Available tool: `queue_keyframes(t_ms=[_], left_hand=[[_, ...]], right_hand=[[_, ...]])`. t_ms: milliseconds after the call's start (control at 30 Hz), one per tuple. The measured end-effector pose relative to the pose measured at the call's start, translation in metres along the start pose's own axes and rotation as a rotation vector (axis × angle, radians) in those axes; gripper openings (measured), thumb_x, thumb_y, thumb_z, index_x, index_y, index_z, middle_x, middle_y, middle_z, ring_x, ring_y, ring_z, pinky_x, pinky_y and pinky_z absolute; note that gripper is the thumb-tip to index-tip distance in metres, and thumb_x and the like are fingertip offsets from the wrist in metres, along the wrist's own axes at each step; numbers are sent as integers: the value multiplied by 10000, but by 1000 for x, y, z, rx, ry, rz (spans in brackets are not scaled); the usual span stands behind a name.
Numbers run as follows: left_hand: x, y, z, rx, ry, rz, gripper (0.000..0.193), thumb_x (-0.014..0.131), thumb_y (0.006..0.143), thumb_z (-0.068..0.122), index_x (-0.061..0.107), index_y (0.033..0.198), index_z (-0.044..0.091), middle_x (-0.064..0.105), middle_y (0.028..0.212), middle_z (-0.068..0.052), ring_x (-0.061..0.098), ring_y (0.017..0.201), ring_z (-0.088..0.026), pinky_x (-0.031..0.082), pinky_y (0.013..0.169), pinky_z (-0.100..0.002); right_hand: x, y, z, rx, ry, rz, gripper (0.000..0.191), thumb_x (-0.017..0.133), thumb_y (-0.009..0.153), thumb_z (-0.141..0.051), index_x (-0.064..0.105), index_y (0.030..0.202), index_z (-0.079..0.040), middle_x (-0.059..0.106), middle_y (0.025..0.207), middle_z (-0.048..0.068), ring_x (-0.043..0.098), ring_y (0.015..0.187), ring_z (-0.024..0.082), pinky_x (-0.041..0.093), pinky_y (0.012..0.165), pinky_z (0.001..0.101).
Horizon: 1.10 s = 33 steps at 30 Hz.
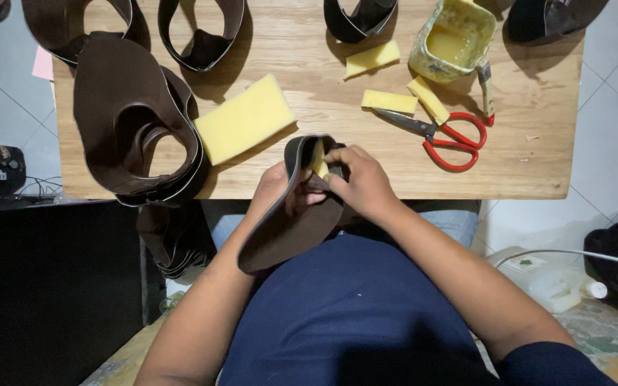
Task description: The person sits at a workbench assembling shoe uppers, pressing yellow foam padding pieces into the inside of brown fabric uppers and folding the edges over the foam. They work on one upper at a time, briefly trim a piece with scissors, and set finished uppers on the table with others.
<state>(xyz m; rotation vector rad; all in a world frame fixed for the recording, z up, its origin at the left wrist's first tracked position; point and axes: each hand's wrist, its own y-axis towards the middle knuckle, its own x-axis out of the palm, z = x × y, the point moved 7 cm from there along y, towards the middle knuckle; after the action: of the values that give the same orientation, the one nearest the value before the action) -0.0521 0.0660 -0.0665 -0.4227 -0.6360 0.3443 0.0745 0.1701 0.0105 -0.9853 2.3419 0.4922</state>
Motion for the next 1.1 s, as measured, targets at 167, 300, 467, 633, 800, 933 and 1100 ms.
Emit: queue_keyframes(t_ms=[167, 300, 467, 633, 800, 933, 1100], left_hand=[[11, -4, 26, 249, 258, 86, 392, 759, 921, 263, 533, 1087, -10, 665, 856, -93, 648, 691, -117, 524, 592, -260], [23, -18, 37, 345, 527, 172, 528, 823, 859, 321, 511, 1113, -21, 652, 964, -151, 643, 811, -147, 527, 686, -324], [58, -38, 62, 951, 1706, 116, 518, 806, 717, 374, 641, 1133, 112, 655, 1134, -214, 632, 1058, -372, 489, 908, -464], [42, -31, 72, 791, 1082, 133, 454, 763, 781, 280, 610, 1169, 101, 653, 1173, -187, 622, 1111, -336, 480, 967, -429], [39, -27, 75, 704, 846, 118, 399, 720, 845, 187, 579, 1206, 91, 651, 1213, -159, 611, 1164, -300, 472, 1026, -395], [65, -46, 77, 1208, 1632, 167, 350, 739, 855, 147, 566, 1156, 112, 651, 1211, -144, 594, 1195, -285, 459, 1058, -376], [22, -5, 46, 547, 380, 5, 458, 615, 925, 39, 525, 1371, -19, 650, 1247, -127, 632, 1155, -180, 513, 1016, -299]], right_hand=[[16, -1, 35, 401, 43, -206, 304, 772, 782, -182, 723, 1028, -10, 744, 833, 105, 712, 723, 171, 548, 680, 302], [17, 0, 37, 408, 75, -254, 225, 720, 825, -181, 748, 985, -25, 760, 821, 113, 728, 720, 189, 557, 700, 318], [3, 6, 12, 187, -95, -122, 246, 817, 813, -234, 748, 982, -69, 668, 965, 147, 663, 935, 305, 533, 834, 398], [-10, 24, -16, -138, -152, 54, 334, 833, 774, -172, 709, 1060, -52, 518, 1232, 194, 570, 1129, 376, 506, 914, 440], [0, 38, -4, -69, -77, -17, 311, 836, 730, -120, 682, 986, -33, 537, 1234, 174, 580, 1155, 361, 517, 915, 418], [4, 40, -1, -105, -78, 0, 341, 843, 707, -109, 699, 1008, -37, 547, 1262, 178, 582, 1166, 361, 512, 937, 419], [7, 46, 3, -107, -86, -70, 277, 854, 688, -124, 729, 933, -87, 566, 1204, 142, 596, 1114, 341, 513, 915, 417]])
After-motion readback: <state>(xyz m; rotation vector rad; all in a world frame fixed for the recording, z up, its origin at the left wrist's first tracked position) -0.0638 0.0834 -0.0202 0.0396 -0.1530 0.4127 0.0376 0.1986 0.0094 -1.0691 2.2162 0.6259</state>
